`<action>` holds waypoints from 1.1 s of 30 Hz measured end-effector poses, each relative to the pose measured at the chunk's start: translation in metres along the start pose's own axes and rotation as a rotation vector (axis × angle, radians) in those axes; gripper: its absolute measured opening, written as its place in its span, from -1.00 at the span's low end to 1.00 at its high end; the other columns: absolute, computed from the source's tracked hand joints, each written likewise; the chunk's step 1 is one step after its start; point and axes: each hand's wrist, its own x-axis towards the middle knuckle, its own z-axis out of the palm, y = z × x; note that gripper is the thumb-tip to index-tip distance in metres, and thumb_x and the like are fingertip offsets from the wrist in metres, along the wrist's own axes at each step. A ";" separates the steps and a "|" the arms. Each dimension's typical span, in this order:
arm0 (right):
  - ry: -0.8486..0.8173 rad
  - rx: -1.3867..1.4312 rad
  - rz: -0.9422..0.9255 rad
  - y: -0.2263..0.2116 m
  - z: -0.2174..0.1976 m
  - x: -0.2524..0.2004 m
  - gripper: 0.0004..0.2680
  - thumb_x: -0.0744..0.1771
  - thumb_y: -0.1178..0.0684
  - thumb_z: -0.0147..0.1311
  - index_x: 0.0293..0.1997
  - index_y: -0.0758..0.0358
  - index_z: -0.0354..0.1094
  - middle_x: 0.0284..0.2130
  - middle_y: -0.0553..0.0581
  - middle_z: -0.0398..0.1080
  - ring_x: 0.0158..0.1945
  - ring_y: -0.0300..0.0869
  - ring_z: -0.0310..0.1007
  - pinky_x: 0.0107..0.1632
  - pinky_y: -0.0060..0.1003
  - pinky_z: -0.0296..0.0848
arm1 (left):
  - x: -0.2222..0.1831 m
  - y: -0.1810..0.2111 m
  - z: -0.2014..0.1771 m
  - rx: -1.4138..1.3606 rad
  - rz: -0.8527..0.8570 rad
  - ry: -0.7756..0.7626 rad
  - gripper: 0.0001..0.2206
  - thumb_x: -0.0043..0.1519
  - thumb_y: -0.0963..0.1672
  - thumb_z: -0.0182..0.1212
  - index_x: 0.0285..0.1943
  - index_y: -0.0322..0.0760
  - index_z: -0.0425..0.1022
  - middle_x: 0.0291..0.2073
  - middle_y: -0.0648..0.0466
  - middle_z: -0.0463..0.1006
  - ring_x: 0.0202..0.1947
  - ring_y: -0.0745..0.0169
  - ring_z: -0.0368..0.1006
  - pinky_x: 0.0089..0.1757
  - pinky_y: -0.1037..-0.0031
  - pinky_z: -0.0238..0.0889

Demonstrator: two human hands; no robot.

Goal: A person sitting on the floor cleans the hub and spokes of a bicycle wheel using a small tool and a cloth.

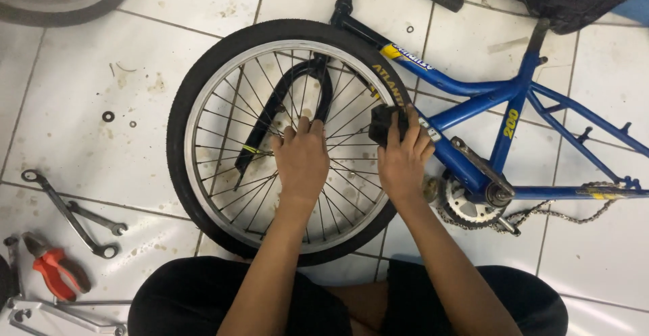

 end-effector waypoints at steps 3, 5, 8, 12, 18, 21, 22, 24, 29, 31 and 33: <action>0.012 0.051 -0.030 -0.007 0.008 0.031 -0.45 0.23 0.12 0.32 0.41 0.18 0.27 0.41 0.31 0.02 0.24 0.20 0.04 0.15 0.08 0.02 | -0.001 0.005 -0.020 0.005 0.001 -0.007 -0.82 0.31 -0.12 0.12 -0.04 -0.16 0.64 -0.23 0.02 0.59 -0.23 -0.04 0.54 -0.19 0.19 0.17; -0.034 0.115 -0.071 -0.011 0.004 0.056 -0.45 0.25 0.15 0.31 0.44 0.10 0.26 0.44 0.29 -0.08 0.27 0.24 -0.03 0.13 0.10 0.00 | -0.003 0.004 -0.013 0.015 -0.012 -0.040 -0.81 0.32 -0.11 0.10 -0.01 -0.15 0.62 -0.20 0.03 0.59 -0.20 -0.04 0.53 -0.18 0.19 0.16; -0.159 0.232 -0.157 -0.014 -0.007 0.099 -0.45 0.30 0.20 0.21 0.51 -0.02 0.18 0.50 0.24 -0.34 0.39 0.33 -0.16 0.16 0.28 0.01 | 0.001 0.000 0.012 0.058 -0.001 0.007 -0.84 0.30 -0.10 0.10 -0.05 -0.11 0.58 -0.02 0.04 0.56 -0.16 -0.05 0.51 -0.16 0.15 0.19; -0.216 0.231 -0.232 -0.014 -0.006 0.109 -0.39 0.34 0.13 0.22 0.60 -0.14 0.00 0.53 0.21 -0.51 0.48 0.32 -0.19 0.26 0.36 0.08 | 0.000 -0.004 0.022 0.073 0.043 0.131 -0.89 0.25 -0.10 0.15 -0.16 -0.11 0.57 0.15 0.04 0.56 -0.22 -0.06 0.51 -0.18 0.11 0.24; 0.251 0.213 -0.157 0.020 0.041 0.046 -0.69 0.32 -0.02 0.24 0.17 0.14 0.44 -0.08 0.11 0.29 -0.04 -0.03 0.27 -0.01 -0.15 0.22 | 0.002 0.002 -0.011 0.018 -0.005 -0.055 -0.79 0.32 -0.09 0.07 0.00 -0.10 0.61 -0.19 0.05 0.59 -0.19 -0.01 0.53 -0.18 0.22 0.16; 0.230 0.266 -0.124 0.025 0.018 0.018 -0.78 0.24 0.16 0.32 -0.04 0.24 0.51 -0.17 0.12 0.36 -0.14 0.00 0.33 -0.09 -0.15 0.29 | 0.000 0.001 -0.008 0.011 -0.009 -0.053 -0.80 0.32 -0.10 0.07 -0.01 -0.13 0.61 -0.20 0.04 0.59 -0.20 -0.01 0.53 -0.18 0.23 0.16; 0.224 0.261 -0.124 0.025 0.016 0.017 -0.78 0.24 0.16 0.32 -0.04 0.24 0.51 -0.17 0.12 0.36 -0.14 0.00 0.33 -0.09 -0.15 0.29 | -0.001 0.001 -0.004 0.005 -0.008 -0.059 -0.80 0.32 -0.10 0.07 -0.01 -0.13 0.61 -0.20 0.04 0.59 -0.20 -0.01 0.53 -0.18 0.23 0.16; 0.257 0.413 -0.119 0.024 0.014 0.021 -0.81 0.23 0.24 0.37 -0.12 0.30 0.53 -0.22 0.10 0.38 -0.14 -0.02 0.32 -0.04 -0.19 0.32 | 0.002 0.000 0.002 0.014 -0.008 -0.040 -0.81 0.31 -0.11 0.09 -0.02 -0.14 0.62 -0.22 0.04 0.58 -0.21 -0.01 0.52 -0.18 0.21 0.15; 0.381 0.544 -0.188 0.006 0.031 0.082 -0.80 0.20 0.30 0.37 -0.15 0.30 0.55 -0.27 0.10 0.44 -0.13 -0.02 0.37 -0.01 -0.16 0.39 | 0.001 -0.001 -0.001 0.020 0.006 -0.046 -0.80 0.31 -0.11 0.09 -0.01 -0.13 0.62 -0.23 0.04 0.58 -0.21 -0.01 0.52 -0.19 0.22 0.16; 0.424 0.561 -0.242 -0.009 0.028 0.113 -0.84 0.22 0.33 0.34 -0.19 0.32 0.56 -0.33 0.12 0.44 -0.15 -0.02 0.38 -0.02 -0.16 0.40 | 0.004 -0.001 -0.004 0.024 0.013 -0.035 -0.80 0.30 -0.11 0.10 -0.01 -0.13 0.62 -0.23 0.04 0.59 -0.22 0.00 0.53 -0.21 0.23 0.17; 0.351 0.638 -0.328 -0.022 0.030 0.135 -0.84 0.23 0.33 0.33 -0.16 0.31 0.58 -0.29 0.13 0.51 -0.09 0.01 0.40 0.02 -0.16 0.40 | 0.004 -0.003 -0.006 -0.001 0.028 -0.037 -0.79 0.30 -0.09 0.10 -0.01 -0.11 0.63 -0.23 0.05 0.60 -0.23 0.02 0.55 -0.21 0.24 0.19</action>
